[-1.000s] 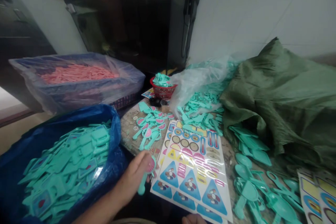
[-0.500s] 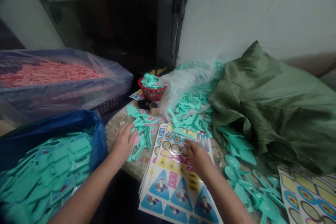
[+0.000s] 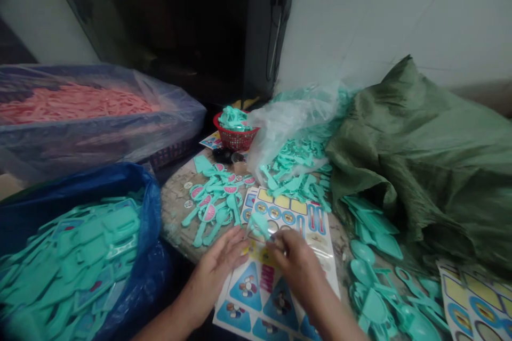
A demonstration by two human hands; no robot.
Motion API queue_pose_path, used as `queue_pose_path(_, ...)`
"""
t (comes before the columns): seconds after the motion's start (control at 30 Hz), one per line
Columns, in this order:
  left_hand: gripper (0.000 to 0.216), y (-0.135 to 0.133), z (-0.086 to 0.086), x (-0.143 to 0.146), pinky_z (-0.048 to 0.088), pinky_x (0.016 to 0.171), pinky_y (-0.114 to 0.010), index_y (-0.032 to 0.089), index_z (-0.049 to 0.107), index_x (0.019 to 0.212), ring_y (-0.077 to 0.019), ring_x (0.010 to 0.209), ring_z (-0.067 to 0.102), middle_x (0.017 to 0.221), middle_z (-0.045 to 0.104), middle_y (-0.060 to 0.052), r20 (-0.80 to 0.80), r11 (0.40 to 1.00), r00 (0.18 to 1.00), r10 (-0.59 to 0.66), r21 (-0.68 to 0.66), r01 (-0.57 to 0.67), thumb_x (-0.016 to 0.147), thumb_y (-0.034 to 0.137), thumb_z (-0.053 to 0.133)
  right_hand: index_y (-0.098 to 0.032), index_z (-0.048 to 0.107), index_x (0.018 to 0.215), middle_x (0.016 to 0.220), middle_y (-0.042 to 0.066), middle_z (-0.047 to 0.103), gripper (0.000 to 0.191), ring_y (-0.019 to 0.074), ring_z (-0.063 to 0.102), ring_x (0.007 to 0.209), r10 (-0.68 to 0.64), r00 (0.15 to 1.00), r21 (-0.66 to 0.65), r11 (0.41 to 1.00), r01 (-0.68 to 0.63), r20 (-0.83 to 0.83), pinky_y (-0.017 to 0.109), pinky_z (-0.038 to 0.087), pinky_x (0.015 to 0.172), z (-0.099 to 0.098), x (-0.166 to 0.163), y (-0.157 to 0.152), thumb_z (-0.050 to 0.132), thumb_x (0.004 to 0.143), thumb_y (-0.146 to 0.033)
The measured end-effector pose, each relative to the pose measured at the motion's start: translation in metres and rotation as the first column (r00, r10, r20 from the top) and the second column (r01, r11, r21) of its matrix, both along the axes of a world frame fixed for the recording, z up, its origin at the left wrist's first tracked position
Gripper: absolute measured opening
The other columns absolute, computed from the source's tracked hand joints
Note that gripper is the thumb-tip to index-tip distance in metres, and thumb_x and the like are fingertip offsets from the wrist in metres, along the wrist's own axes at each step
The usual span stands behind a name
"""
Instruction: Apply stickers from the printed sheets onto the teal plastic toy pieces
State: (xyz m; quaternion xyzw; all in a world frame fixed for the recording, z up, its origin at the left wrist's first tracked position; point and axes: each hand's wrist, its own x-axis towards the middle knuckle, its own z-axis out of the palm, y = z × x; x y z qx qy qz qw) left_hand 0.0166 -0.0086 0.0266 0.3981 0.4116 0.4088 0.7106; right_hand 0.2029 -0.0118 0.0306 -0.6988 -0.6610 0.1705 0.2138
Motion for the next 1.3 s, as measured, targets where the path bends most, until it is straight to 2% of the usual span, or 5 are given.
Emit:
queue_pose_path(0.13, 0.041, -0.006, 0.000, 0.007, 0.049, 0.078, -0.028, 0.022, 0.048, 0.117, -0.0204, 0.103, 0.059, 0.116, 0.061, -0.009, 0.067, 0.989, 0.997, -0.033, -0.141, 0.043, 0.082, 0.040, 0.054, -0.021, 0.061, 0.081, 0.075, 0.001, 0.061, 0.016, 0.0157, 0.056, 0.068, 0.064, 0.953, -0.118, 0.988, -0.103, -0.295, 0.025, 0.044, 0.063, 0.003, -0.030, -0.046, 0.053, 0.079, -0.034)
queue_pose_path(0.23, 0.033, -0.006, 0.001, 0.008, 0.048, 0.059, -0.024, 0.020, 0.050, 0.105, -0.0177, 0.076, 0.066, 0.097, 0.067, -0.006, 0.031, 0.977, 0.999, -0.015, -0.212, 0.022, 0.080, 0.040, 0.056, -0.021, 0.061, 0.094, 0.088, 0.003, 0.064, 0.029, 0.0187, 0.058, 0.082, -0.050, 0.907, -0.174, 0.984, -0.026, -0.418, 0.028, 0.046, 0.073, 0.008, -0.018, -0.048, 0.050, 0.081, -0.045)
queue_pose_path(0.37, 0.032, -0.006, 0.001, 0.007, 0.046, 0.050, -0.024, 0.018, 0.052, 0.093, -0.0161, 0.058, 0.064, 0.083, 0.068, -0.004, -0.003, 0.956, 0.999, -0.046, -0.291, 0.043, 0.072, 0.040, 0.064, -0.022, 0.063, 0.092, 0.089, 0.007, 0.061, 0.039, 0.0203, 0.058, 0.087, -0.067, 0.986, -0.051, 0.997, 0.060, -0.154, 0.031, 0.044, 0.079, 0.002, 0.021, -0.022, 0.031, 0.089, -0.044)
queue_pose_path(0.63, 0.036, -0.005, -0.011, 0.001, 0.050, 0.061, -0.025, 0.014, 0.056, 0.105, -0.0154, 0.067, 0.066, 0.085, 0.069, -0.007, 0.154, 0.932, 0.976, -0.153, -0.305, 0.194, 0.076, 0.035, 0.062, -0.021, 0.057, 0.083, 0.083, 0.006, 0.061, 0.021, 0.0217, 0.055, 0.076, -0.005, 0.999, 0.007, 1.000, 0.005, 0.046, 0.032, 0.039, 0.068, -0.018, 0.038, 0.002, 0.043, 0.085, -0.036)
queue_pose_path(1.3, 0.040, 0.003, -0.013, 0.007, 0.052, 0.068, -0.026, 0.013, 0.055, 0.112, -0.0168, 0.073, 0.068, 0.087, 0.070, -0.008, 0.074, 0.904, 0.986, -0.148, -0.395, 0.165, 0.077, 0.031, 0.063, -0.024, 0.055, 0.074, 0.072, 0.002, 0.063, 0.018, 0.0190, 0.056, 0.066, -0.059, 0.998, -0.042, 0.997, 0.057, -0.033, 0.029, 0.038, 0.060, -0.029, 0.039, 0.007, 0.049, 0.081, -0.039)
